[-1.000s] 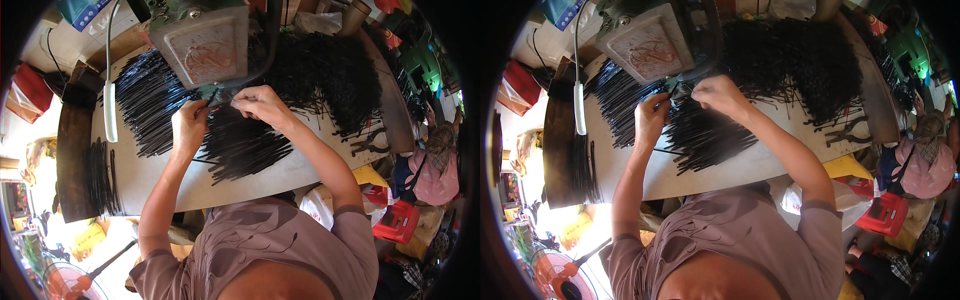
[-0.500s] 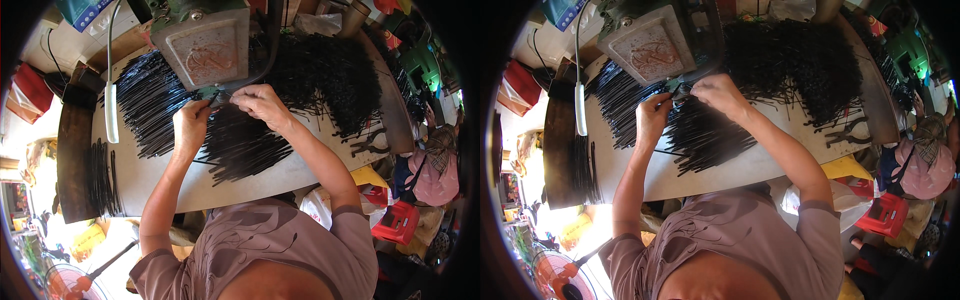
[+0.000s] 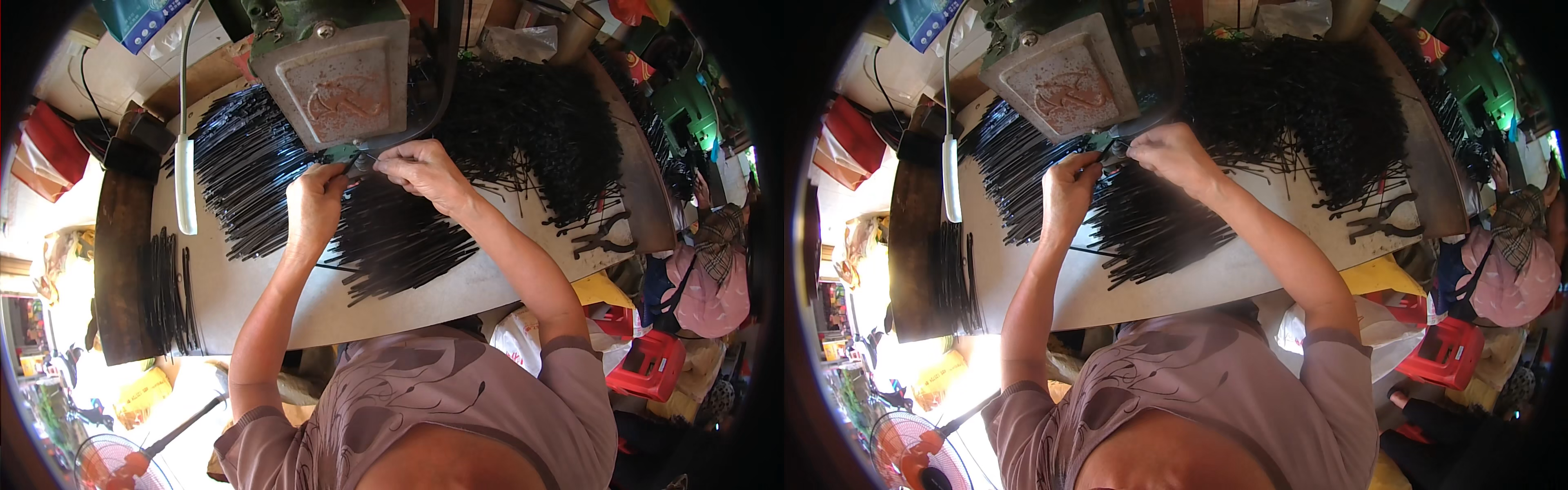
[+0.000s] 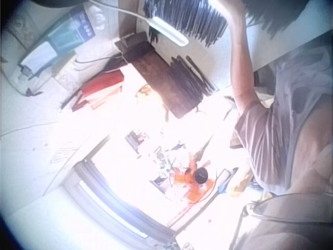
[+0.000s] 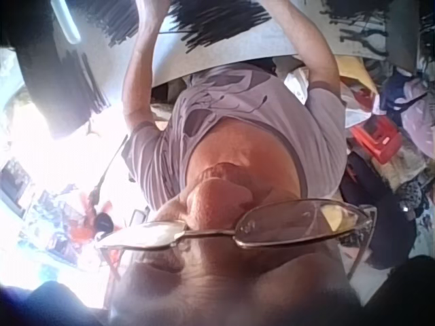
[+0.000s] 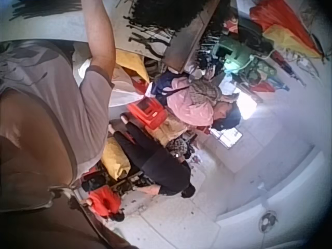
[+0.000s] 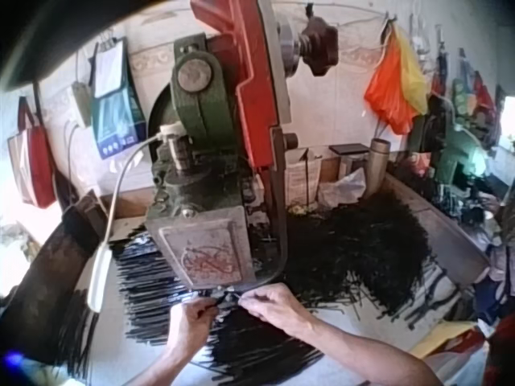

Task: The person picks up plastic strips and metal pins, inserts the pins into the strips, and fastens them using a tabletop machine.

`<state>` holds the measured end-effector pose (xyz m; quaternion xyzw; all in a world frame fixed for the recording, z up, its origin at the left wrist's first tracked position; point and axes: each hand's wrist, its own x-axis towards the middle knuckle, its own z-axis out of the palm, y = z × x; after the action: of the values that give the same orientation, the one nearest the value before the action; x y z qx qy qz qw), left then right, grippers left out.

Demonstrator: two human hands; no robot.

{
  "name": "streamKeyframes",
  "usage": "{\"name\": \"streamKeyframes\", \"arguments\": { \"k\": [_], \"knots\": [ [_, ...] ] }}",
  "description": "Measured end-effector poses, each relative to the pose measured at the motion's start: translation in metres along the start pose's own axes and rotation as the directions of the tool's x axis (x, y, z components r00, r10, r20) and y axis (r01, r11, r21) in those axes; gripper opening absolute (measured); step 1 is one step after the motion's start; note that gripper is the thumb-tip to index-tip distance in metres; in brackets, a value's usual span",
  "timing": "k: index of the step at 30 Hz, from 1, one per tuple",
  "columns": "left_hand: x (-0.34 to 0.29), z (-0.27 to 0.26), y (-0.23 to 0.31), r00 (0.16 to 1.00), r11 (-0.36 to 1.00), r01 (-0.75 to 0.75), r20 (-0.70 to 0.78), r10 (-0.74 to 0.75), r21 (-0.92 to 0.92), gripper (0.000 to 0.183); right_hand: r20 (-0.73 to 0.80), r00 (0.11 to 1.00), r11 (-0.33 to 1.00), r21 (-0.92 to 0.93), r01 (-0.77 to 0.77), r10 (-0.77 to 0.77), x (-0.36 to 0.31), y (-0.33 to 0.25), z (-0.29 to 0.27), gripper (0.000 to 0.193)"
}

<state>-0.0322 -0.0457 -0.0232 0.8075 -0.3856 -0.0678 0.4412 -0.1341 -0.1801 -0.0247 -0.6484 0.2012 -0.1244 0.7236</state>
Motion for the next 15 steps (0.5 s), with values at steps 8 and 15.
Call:
{"name": "streamKeyframes", "arguments": {
  "k": [8, 15],
  "knots": [
    [0.0001, -0.0003, -0.0048, 0.999, 0.999, -0.045, -0.016, 0.045, 0.005, 0.015, -0.021, 1.000, 1.000, -0.002, -0.012, 0.011, -0.0008, -0.0018, 0.0001, 0.018],
    [0.0020, 0.0010, -0.0020, 0.998, 0.998, -0.057, -0.006, 0.057, 0.010, 0.015, 0.007, 1.000, 1.000, 0.011, 0.005, -0.005, 0.0038, 0.0026, 0.0012, 0.016]
  ]
}}
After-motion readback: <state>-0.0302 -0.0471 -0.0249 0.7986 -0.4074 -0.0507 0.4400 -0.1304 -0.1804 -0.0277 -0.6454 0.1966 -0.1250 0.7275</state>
